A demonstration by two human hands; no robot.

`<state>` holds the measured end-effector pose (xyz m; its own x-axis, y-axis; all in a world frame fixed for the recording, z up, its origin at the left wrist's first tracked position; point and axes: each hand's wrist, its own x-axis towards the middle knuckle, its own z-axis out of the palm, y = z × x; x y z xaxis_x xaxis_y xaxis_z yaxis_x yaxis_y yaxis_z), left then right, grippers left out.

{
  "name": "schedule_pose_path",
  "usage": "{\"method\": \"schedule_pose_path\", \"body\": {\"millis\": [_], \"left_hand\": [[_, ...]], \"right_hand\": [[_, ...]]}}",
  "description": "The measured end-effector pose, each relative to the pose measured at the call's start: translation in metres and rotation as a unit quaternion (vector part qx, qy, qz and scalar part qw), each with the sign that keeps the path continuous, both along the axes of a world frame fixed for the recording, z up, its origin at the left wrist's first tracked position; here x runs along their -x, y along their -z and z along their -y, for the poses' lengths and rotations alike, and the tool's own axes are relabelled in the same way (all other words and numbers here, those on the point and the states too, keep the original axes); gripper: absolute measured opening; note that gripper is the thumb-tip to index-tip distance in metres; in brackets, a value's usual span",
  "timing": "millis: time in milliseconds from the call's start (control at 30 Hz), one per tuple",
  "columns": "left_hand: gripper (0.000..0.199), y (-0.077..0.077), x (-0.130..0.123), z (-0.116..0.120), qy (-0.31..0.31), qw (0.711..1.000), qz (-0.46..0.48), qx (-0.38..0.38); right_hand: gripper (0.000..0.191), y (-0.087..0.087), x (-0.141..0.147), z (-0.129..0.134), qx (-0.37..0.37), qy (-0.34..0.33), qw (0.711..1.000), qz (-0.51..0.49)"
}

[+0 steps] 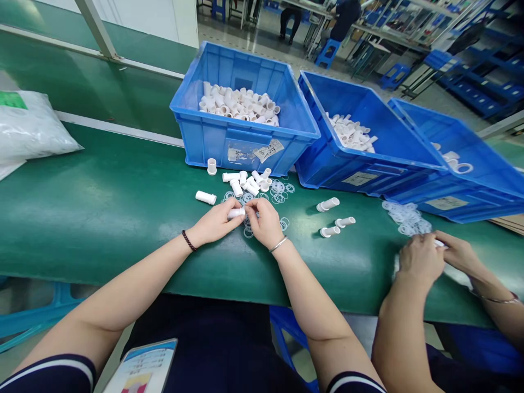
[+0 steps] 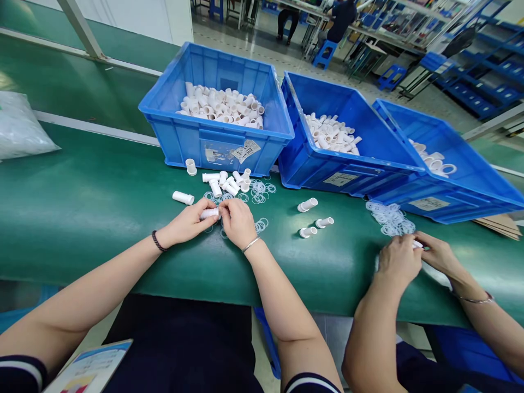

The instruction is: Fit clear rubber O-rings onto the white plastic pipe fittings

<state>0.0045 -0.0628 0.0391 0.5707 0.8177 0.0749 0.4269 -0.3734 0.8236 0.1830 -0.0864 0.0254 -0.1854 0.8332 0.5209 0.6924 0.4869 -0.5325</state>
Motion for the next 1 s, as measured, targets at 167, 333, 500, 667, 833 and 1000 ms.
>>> {"method": "schedule_pose_path", "body": {"millis": [167,333,500,667,833,1000], "left_hand": [[0.018,-0.003,0.005,0.000,0.081,0.989,-0.061,-0.106],[0.027,0.000,0.005,0.002,0.058,0.993,0.074,-0.069],[0.029,0.008,-0.002,-0.002,0.017,0.967,0.212,0.138],[0.030,0.010,-0.004,-0.006,0.008,0.922,0.286,0.262],[0.029,0.006,-0.002,-0.005,0.024,0.916,0.272,0.294],[0.027,0.004,-0.003,-0.003,0.015,0.909,0.275,0.314]], "right_hand": [[0.009,-0.002,-0.003,-0.002,0.084,-0.045,0.995,-0.032],[0.009,-0.001,-0.006,-0.004,0.260,-0.091,0.938,-0.209],[0.018,0.002,-0.005,-0.002,0.260,-0.097,0.911,-0.306],[0.017,-0.001,-0.004,0.002,0.198,-0.093,0.938,-0.268],[0.017,-0.006,-0.004,0.002,0.164,-0.095,0.963,-0.191],[0.016,-0.012,-0.004,0.003,0.117,-0.108,0.982,-0.102]]}}
